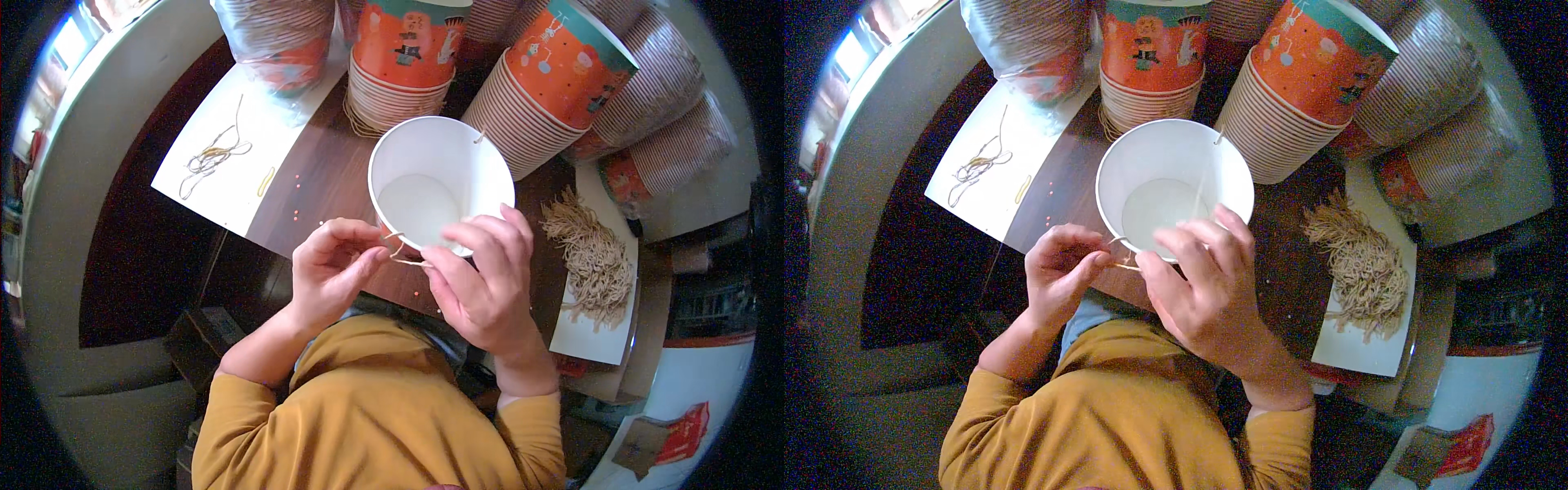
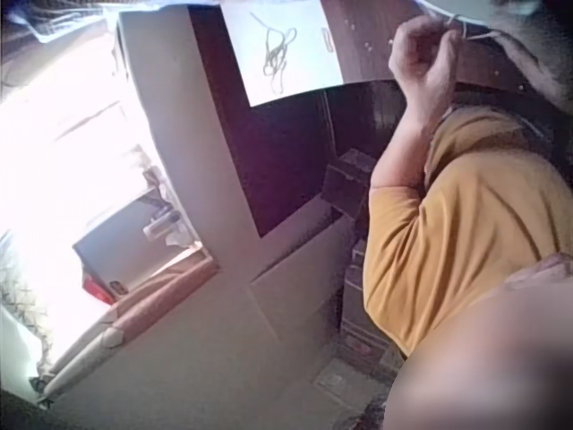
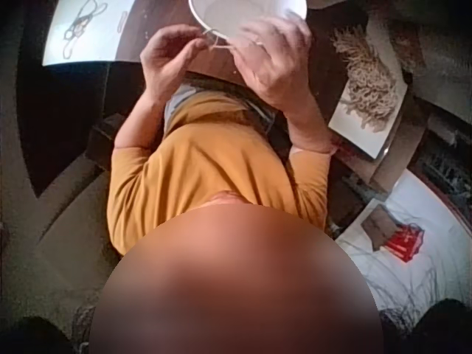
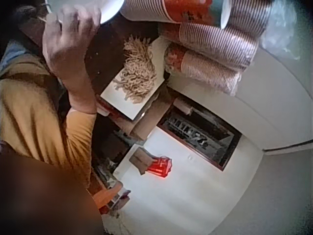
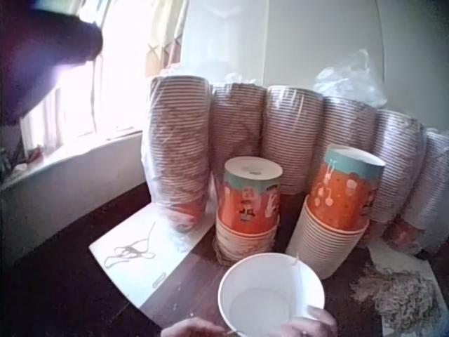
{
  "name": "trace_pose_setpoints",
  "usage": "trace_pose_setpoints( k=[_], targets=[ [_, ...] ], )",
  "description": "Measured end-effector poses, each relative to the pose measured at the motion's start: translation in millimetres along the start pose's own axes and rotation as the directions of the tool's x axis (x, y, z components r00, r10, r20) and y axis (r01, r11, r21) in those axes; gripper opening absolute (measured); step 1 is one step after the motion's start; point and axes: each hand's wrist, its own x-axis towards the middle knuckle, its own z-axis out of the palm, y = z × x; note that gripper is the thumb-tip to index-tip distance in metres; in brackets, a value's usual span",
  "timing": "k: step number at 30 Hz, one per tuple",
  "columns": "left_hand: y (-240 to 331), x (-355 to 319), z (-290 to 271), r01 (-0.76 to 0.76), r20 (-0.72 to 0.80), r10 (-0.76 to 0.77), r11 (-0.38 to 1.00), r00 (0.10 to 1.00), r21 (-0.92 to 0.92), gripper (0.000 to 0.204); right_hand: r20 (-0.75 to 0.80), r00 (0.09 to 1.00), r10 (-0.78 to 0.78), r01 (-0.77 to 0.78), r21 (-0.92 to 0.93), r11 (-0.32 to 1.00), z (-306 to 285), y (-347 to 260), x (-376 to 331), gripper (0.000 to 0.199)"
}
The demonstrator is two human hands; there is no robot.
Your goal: The recorder is tying thin strings to small paper cups on a workbench.
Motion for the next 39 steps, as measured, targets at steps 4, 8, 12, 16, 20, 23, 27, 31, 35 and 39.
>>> trace_pose_setpoints(
  k=[4, 8, 12, 16, 20, 23, 27, 31, 35, 39],
  targets=[
    [-2, 1, 1, 0.074, -0.029, -0.075, 0.996, 0.997, -0.041, 0.025, -0.275, 0.961, 0.032, -0.041, -0.025, 0.999, 17, -6, -26, 0.02],
    [-5, 3, 6, 0.068, -0.029, -0.072, 0.99, 0.997, -0.123, 0.028, -0.202, 0.911, 0.358, -0.293, 0.292, 0.91, 47, -19, -48, 0.016],
    [-6, 0, 4, 0.204, -0.009, -0.221, 0.917, 0.975, -0.342, 0.026, 0.054, 0.735, 0.676, -0.576, 0.576, 0.58, 53, -28, -43, 0.022],
    [-10, -2, 0, 0.265, 0.018, -0.279, 0.888, 0.96, -0.375, 0.023, -0.309, 0.943, 0.124, -0.144, -0.041, 0.989, 46, -10, -35, 0.031],
    [-23, -4, 6, 0.045, -0.075, -0.035, 0.99, 0.997, 0.133, 0.024, -0.197, 0.98, -0.037, -0.022, -0.29, 0.957, 41, 2, -10, 0.022],
    [-28, -1, 6, -0.194, 0.009, 0.227, 0.805, 0.974, 0.56, 0.034, -0.143, 0.987, -0.069, 0.035, -0.228, 0.973, 44, 8, -5, 0.021],
    [-41, 3, 9, -0.294, 0.089, 0.346, 0.602, 0.934, 0.742, 0.03, -0.173, 0.985, 0.014, -0.017, -0.016, 1.0, 47, 9, -3, 0.019],
    [-34, 7, 9, -0.388, 0.192, 0.391, 0.518, 0.9, 0.762, 0.022, -0.161, 0.982, 0.103, -0.082, 0.13, 0.988, 41, 7, -1, 0.019],
    [-21, 9, -2, -0.234, 0.227, 0.135, 0.838, 0.964, 0.494, 0.013, -0.079, 0.95, 0.304, -0.244, 0.425, 0.872, 25, 12, 4, 0.008],
    [-2, 16, -19, -0.237, 0.252, 0.172, 0.937, 0.952, 0.257, 0.005, 0.111, 0.842, 0.528, -0.434, 0.721, 0.541, 8, 24, 9, 0.013]
  ],
)
